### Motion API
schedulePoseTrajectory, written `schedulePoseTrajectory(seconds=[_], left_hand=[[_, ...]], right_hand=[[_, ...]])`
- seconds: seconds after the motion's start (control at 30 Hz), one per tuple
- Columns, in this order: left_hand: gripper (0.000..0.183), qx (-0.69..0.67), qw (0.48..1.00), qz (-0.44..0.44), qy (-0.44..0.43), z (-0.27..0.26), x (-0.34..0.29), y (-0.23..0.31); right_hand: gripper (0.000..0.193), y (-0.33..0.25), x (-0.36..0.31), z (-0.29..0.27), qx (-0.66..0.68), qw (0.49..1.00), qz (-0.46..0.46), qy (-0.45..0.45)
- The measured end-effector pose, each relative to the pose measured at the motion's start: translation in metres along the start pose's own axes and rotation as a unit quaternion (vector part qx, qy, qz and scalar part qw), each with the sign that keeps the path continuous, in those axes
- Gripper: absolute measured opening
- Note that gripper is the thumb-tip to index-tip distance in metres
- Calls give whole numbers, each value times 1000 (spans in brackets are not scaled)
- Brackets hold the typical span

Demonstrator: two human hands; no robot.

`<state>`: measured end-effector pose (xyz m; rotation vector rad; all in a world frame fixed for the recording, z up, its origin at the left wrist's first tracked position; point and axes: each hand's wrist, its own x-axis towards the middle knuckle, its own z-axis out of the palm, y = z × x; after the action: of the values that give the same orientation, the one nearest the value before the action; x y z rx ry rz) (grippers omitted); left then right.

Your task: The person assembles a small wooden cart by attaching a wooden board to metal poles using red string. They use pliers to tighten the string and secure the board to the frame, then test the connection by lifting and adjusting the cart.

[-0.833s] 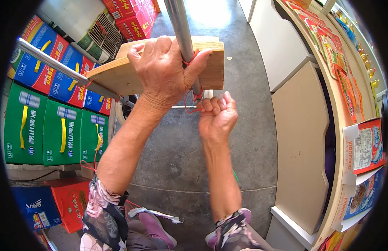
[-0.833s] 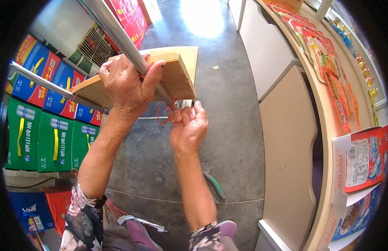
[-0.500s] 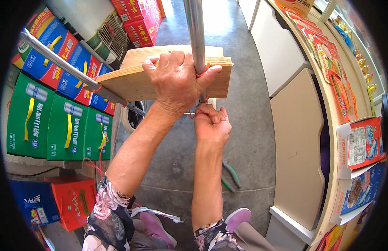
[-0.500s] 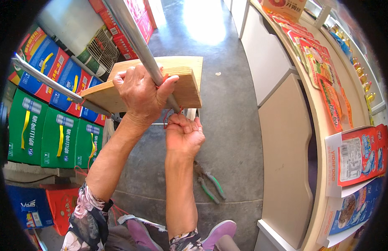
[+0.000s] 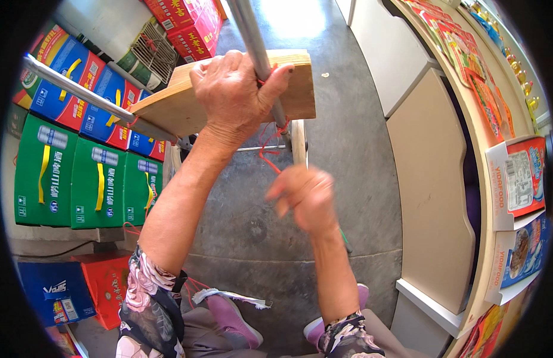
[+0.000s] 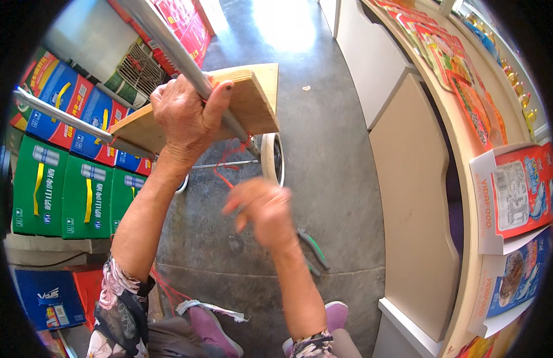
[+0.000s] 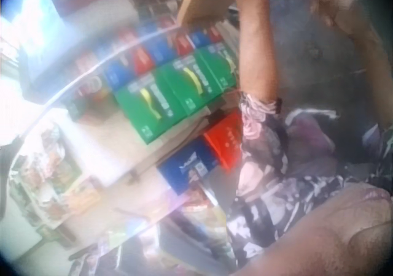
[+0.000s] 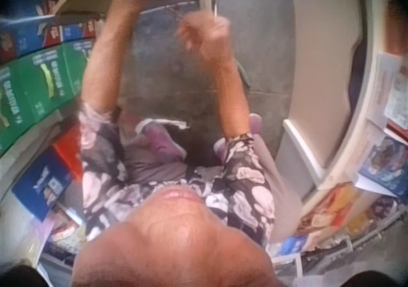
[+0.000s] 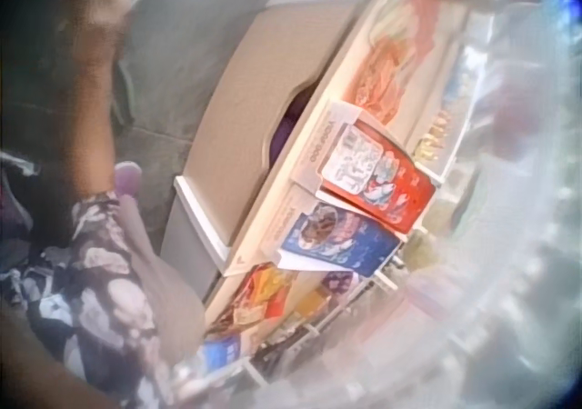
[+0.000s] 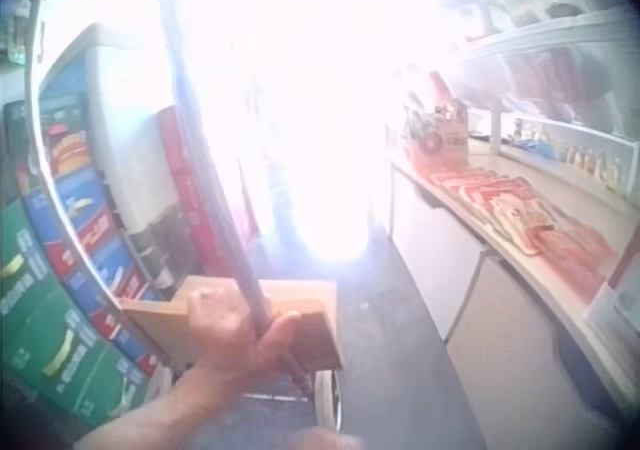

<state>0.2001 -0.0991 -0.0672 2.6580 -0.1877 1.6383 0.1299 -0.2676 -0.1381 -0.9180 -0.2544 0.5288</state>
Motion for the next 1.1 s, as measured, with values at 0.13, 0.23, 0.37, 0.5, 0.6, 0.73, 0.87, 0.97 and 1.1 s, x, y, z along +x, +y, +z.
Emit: schedulePoseTrajectory(seconds=[0.13, 0.23, 0.37, 0.5, 0.6, 0.73, 0.87, 0.97, 1.1], left_hand=[[36, -27, 999, 0, -16, -4, 2, 2], [31, -16, 998, -9, -58, -10, 1, 4], [28, -14, 998, -4, -61, -15, 0, 6], [34, -49, 999, 3, -18, -18, 2, 7], [34, -66, 998, 9, -13, -23, 2, 8], [31, -84, 995, -12, -54, -29, 0, 8], [35, -88, 996, -15, -29, -27, -1, 8], [30, -83, 996, -16, -42, -29, -3, 7], [29, -82, 996, -10, -39, -31, -1, 6]], right_hand=[[28, 10, 36, -33, 152, 968, 81, 182], [27, 17, 51, -35, 167, 968, 126, 139], [16, 15, 62, -22, 119, 976, 116, 142], [17, 8, 65, -17, 58, 978, 116, 160], [12, 10, 62, -21, 99, 975, 133, 145], [9, 20, 62, -24, 179, 963, 147, 140], [5, 26, 62, -25, 200, 959, 140, 142], [4, 24, 63, -21, 197, 952, 162, 171], [4, 14, 64, -10, 138, 956, 174, 193]])
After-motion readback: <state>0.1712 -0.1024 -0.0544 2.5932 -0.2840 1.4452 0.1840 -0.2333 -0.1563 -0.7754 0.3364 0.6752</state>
